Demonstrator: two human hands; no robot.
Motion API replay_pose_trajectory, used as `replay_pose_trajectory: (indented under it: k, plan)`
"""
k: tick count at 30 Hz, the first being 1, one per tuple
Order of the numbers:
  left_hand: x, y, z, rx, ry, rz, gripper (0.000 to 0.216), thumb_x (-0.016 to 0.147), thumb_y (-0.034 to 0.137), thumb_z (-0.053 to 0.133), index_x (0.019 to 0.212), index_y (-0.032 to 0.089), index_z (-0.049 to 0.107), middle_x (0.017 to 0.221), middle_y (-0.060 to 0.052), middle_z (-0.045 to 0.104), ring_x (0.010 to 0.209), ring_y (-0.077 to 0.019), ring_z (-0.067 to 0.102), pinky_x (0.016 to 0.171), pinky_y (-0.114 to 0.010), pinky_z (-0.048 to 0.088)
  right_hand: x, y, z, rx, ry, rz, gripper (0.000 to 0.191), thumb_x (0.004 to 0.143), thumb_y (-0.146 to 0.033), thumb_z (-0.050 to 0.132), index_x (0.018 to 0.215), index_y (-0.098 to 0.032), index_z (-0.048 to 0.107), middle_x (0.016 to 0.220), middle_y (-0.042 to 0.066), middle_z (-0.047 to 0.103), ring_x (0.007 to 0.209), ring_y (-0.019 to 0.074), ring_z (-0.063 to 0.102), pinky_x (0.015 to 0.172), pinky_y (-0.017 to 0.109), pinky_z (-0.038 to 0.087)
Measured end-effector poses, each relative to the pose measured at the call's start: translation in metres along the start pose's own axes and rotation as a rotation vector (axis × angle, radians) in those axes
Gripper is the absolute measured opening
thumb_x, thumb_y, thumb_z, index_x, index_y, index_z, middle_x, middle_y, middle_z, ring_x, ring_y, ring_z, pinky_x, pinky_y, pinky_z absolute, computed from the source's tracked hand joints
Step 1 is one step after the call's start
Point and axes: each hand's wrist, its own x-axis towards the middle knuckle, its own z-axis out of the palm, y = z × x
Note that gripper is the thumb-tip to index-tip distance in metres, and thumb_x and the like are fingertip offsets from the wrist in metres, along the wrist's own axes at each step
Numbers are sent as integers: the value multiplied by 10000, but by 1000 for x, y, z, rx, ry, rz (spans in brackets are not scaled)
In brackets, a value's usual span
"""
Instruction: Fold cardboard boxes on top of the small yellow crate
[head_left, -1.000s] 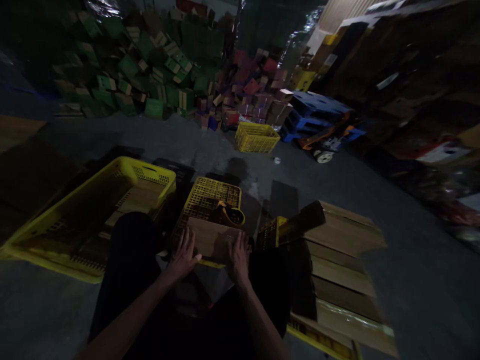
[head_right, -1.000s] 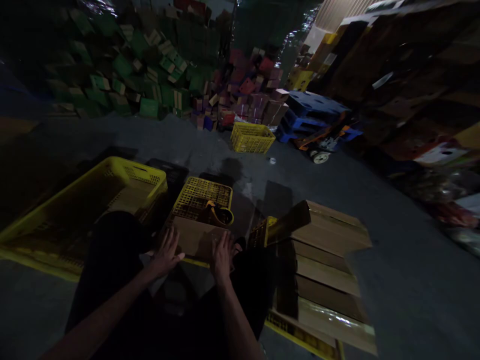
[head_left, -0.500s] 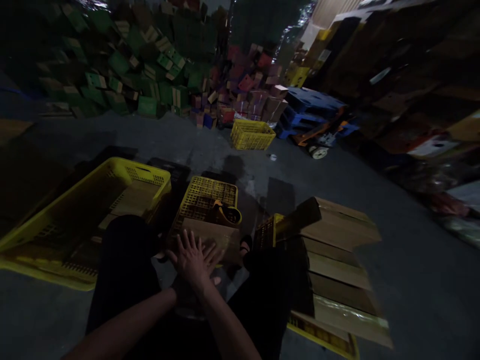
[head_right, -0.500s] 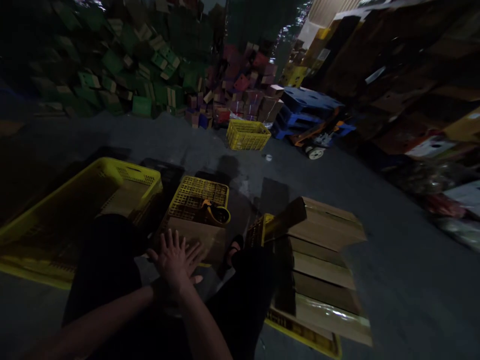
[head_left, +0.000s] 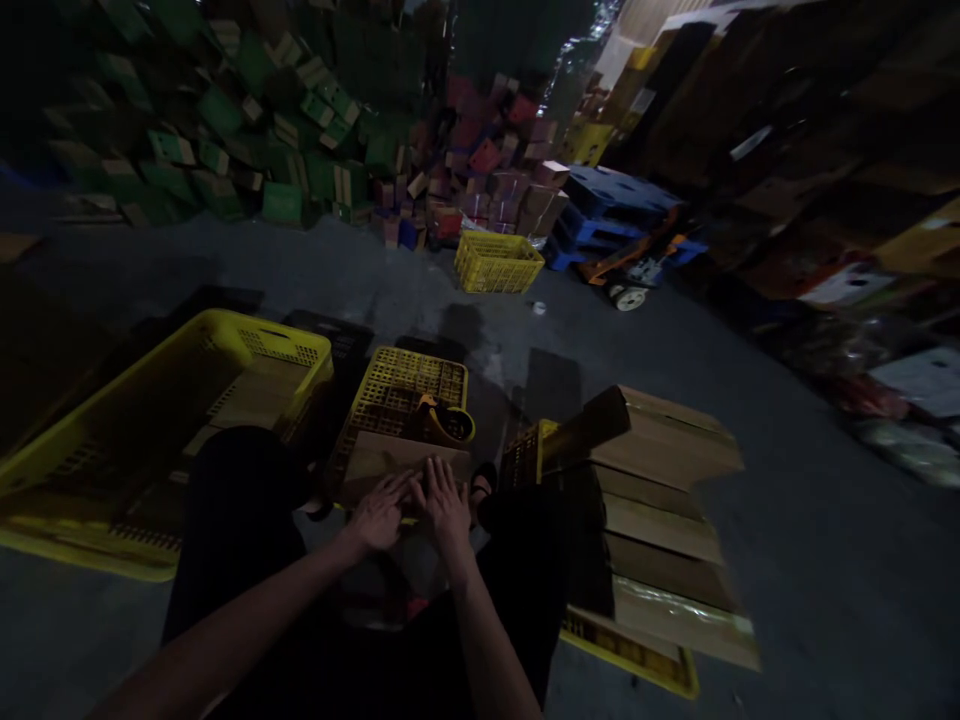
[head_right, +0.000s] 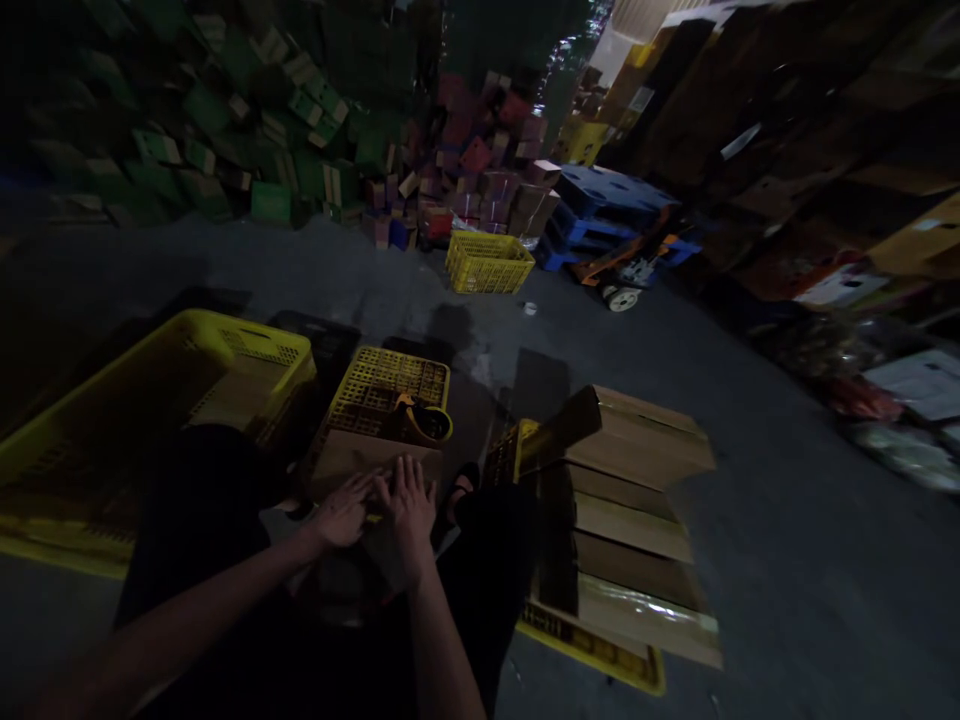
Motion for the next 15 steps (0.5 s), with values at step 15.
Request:
replay_pose_trajectory:
  k: [15]
  plan:
    - [-9,-17,-4,14,303,-422,732,1045,554,360,1573,48,385,1656,-247,291,1573,-381,177,1238,-595,222,-12,19,31,-23,210,103,877,1002,-639,391,1608,-12,296,1673,293,214,1574,413,167,1236,576,189]
